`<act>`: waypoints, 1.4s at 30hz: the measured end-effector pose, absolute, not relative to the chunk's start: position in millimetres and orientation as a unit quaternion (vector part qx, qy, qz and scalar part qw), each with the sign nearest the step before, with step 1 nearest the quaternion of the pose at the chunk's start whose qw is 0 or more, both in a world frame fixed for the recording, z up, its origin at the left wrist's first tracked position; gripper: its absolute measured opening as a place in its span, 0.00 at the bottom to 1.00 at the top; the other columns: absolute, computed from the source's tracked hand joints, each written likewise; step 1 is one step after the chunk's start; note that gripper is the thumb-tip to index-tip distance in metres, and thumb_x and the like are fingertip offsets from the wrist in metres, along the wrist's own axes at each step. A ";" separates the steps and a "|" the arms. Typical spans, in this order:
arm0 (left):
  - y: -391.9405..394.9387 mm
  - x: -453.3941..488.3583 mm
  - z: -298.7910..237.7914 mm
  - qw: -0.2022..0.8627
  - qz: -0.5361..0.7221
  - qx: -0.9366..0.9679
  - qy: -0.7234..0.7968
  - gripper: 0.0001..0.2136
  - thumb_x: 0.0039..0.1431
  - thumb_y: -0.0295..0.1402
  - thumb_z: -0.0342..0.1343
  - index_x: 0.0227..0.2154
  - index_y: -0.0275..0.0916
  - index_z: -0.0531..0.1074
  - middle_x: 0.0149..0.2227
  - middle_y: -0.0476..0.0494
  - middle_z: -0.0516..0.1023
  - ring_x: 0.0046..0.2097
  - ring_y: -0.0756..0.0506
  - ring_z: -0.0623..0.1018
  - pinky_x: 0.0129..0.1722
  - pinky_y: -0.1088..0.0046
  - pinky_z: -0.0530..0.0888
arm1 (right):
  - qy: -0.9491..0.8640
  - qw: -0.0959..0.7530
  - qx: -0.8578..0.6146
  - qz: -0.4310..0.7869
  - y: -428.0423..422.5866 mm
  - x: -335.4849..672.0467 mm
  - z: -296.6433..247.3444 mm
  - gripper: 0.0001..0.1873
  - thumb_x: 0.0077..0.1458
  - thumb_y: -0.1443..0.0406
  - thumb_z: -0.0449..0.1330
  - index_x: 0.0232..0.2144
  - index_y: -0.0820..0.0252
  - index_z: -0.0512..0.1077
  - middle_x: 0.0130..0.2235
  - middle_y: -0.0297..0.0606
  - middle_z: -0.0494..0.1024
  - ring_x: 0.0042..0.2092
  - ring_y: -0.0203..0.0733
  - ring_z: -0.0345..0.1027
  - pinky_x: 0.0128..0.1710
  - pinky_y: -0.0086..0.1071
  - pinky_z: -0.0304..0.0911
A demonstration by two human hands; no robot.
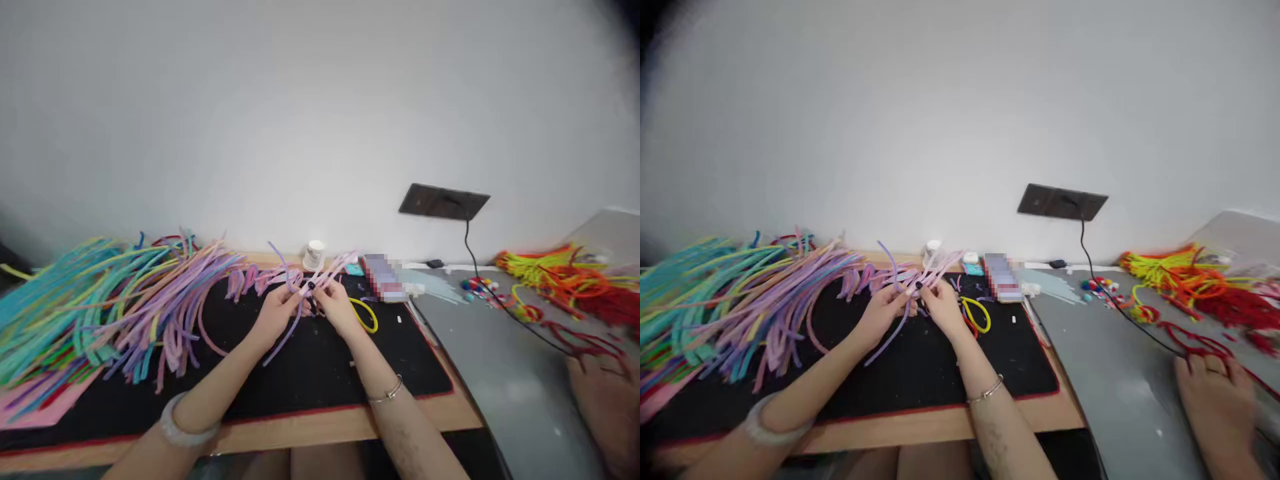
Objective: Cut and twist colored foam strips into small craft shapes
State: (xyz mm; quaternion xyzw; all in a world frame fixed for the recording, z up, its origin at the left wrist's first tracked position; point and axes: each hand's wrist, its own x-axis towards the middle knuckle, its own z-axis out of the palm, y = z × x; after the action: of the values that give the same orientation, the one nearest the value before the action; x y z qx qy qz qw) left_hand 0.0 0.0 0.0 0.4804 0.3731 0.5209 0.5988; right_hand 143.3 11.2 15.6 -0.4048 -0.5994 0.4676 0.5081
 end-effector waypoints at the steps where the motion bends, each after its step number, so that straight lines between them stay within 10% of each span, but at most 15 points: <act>1: 0.8 0.6 -0.1 0.599 0.519 0.481 0.374 0.15 0.49 0.43 0.61 0.29 0.35 0.68 0.23 0.52 0.74 0.25 0.53 0.74 0.30 0.75 0.74 | -0.600 0.506 -0.404 0.471 12.1 143.2 15.5 0.12 0.51 0.58 0.59 0.28 0.62 0.65 0.19 0.26 0.61 0.19 0.28 0.48 0.18 0.24 0.45; 21: -0.1 1.5 6.9 0.565 0.474 0.588 0.332 0.12 0.52 0.41 0.58 0.26 0.35 0.68 0.21 0.51 0.71 0.22 0.53 0.68 0.26 0.76 0.65 | -0.515 0.592 -0.366 0.500 5.1 133.4 18.9 0.10 0.47 0.63 0.61 0.32 0.62 0.70 0.21 0.28 0.63 0.22 0.31 0.51 0.21 0.26 0.50; 42: 3.6 -0.9 -0.9 0.567 0.483 0.568 0.351 0.11 0.54 0.39 0.57 0.26 0.36 0.69 0.23 0.50 0.72 0.22 0.53 0.68 0.25 0.77 0.64 | -0.536 0.447 -0.329 0.636 13.3 155.3 21.1 0.14 0.46 0.59 0.65 0.29 0.64 0.69 0.20 0.29 0.66 0.19 0.27 0.54 0.16 0.23 0.47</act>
State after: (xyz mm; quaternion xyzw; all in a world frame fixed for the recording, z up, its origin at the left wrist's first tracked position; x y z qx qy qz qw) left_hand -0.9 3.6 -0.9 0.5678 0.3510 0.4827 0.5669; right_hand 155.3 13.3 21.1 -0.3288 -0.5364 0.6358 0.4472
